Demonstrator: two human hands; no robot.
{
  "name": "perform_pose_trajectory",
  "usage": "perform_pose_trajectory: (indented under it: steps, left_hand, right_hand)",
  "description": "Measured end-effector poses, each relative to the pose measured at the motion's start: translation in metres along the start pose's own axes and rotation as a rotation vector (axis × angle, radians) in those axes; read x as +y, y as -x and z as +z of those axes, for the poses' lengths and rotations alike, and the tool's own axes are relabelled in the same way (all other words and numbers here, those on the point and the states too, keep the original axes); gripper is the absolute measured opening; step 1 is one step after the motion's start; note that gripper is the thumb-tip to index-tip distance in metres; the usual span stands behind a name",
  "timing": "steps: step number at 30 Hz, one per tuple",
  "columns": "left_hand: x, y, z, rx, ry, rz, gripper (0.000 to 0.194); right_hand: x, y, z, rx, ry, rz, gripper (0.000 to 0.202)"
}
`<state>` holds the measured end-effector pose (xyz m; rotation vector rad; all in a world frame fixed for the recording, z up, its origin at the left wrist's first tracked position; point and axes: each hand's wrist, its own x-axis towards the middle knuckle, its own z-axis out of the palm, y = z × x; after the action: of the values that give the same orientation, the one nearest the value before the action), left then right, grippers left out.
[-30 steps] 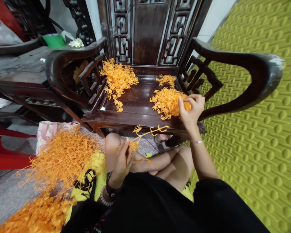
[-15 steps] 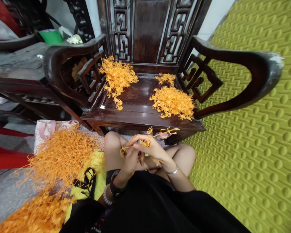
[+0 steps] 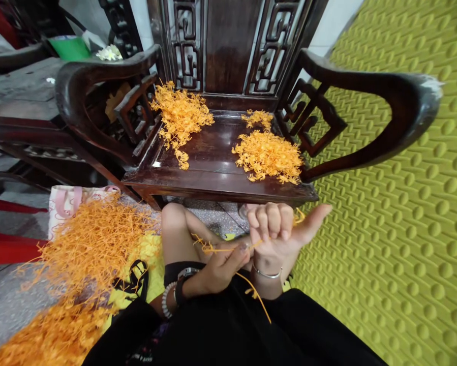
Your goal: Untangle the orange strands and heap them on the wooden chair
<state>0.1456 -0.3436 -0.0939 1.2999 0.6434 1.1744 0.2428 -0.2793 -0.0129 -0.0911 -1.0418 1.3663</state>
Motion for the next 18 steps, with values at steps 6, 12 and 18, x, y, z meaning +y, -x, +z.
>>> perform_pose_trajectory:
  steps: [6,12,18]
  left_hand:
    - [0.004,-0.007,0.006,-0.178,0.399,-0.167,0.056]
    - [0.009,-0.001,0.006,-0.273,0.319,-0.144,0.052]
    - [0.018,-0.002,0.005,-0.278,0.322,-0.276,0.053]
  right_hand:
    - [-0.022,0.009,-0.006,0.303,0.320,-0.242,0.071]
    - [-0.036,0.014,-0.010,0.525,0.419,-0.591,0.067]
    - [-0.044,0.010,-0.003,0.523,0.326,-0.518,0.067]
